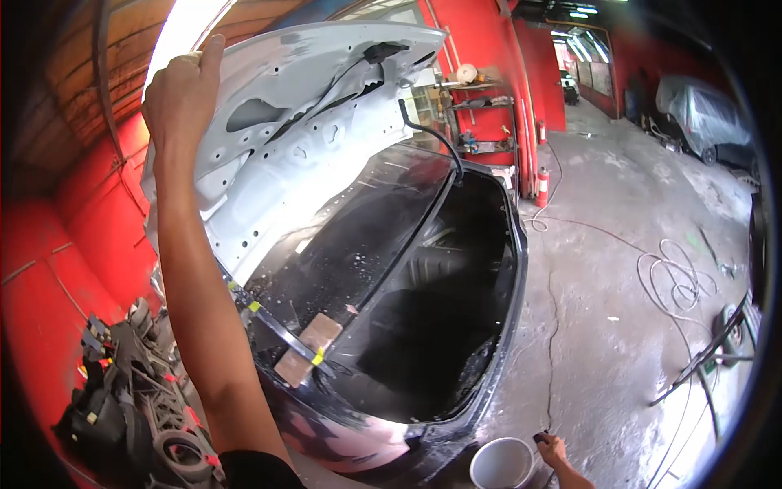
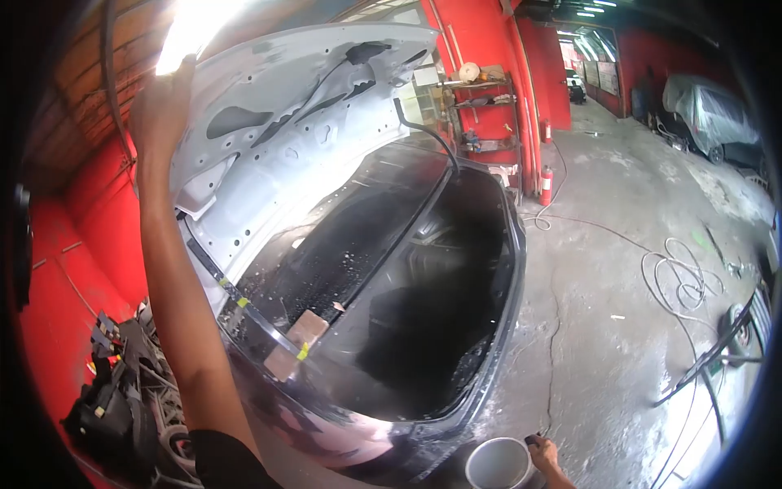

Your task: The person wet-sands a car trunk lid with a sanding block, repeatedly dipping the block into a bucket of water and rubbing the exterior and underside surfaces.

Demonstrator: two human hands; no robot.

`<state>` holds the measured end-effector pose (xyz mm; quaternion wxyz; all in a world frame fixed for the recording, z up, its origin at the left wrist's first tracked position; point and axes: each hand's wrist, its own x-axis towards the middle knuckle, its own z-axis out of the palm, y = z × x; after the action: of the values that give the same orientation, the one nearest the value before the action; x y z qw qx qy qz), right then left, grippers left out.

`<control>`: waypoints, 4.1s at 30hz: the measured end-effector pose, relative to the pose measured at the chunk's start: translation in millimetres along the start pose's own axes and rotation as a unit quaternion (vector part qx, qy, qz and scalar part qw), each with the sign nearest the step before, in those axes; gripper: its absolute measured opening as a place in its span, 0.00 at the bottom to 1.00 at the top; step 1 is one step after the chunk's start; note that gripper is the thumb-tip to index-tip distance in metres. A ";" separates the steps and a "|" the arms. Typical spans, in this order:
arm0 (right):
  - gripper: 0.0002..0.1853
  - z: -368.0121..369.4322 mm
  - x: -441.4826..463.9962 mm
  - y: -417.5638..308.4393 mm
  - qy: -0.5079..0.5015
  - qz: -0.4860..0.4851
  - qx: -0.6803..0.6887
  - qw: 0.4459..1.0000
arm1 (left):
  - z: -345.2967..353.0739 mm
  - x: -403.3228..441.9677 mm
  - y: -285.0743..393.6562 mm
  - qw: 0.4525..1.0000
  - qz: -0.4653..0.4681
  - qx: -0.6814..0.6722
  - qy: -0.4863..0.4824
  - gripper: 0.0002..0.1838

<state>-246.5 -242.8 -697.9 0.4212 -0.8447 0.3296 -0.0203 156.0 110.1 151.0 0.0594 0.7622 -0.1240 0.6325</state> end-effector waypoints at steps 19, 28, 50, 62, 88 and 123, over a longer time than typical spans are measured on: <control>0.31 -231.2 217.3 110.8 -0.101 -0.119 0.143 0.977 | -88.7 -263.6 245.9 0.998 0.039 0.005 0.038 0.17; 0.26 -238.9 272.8 66.4 -0.210 -0.188 0.174 0.944 | -96.5 -263.7 250.8 0.998 -0.031 0.041 -0.039 0.19; 0.24 -302.5 566.1 239.7 -0.166 -0.185 -0.108 0.962 | 92.7 -173.4 458.8 0.931 0.012 0.295 -0.215 0.42; 0.20 -404.9 719.4 259.2 -0.318 -0.103 -0.252 0.908 | 143.3 -170.1 509.6 0.879 -0.121 0.389 -0.248 0.45; 0.18 -383.5 747.3 253.1 -0.419 -0.138 -0.170 0.881 | 145.0 -172.5 525.9 0.884 -0.193 0.348 -0.247 0.47; 0.21 -371.4 727.2 248.7 -0.420 -0.148 -0.171 0.879 | 144.6 -175.5 528.2 0.884 -0.187 0.357 -0.236 0.47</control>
<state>72.1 -1025.9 -815.9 0.3608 -0.8718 -0.0086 0.3312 124.1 -413.9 -83.7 -0.1310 0.8675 0.2449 0.4127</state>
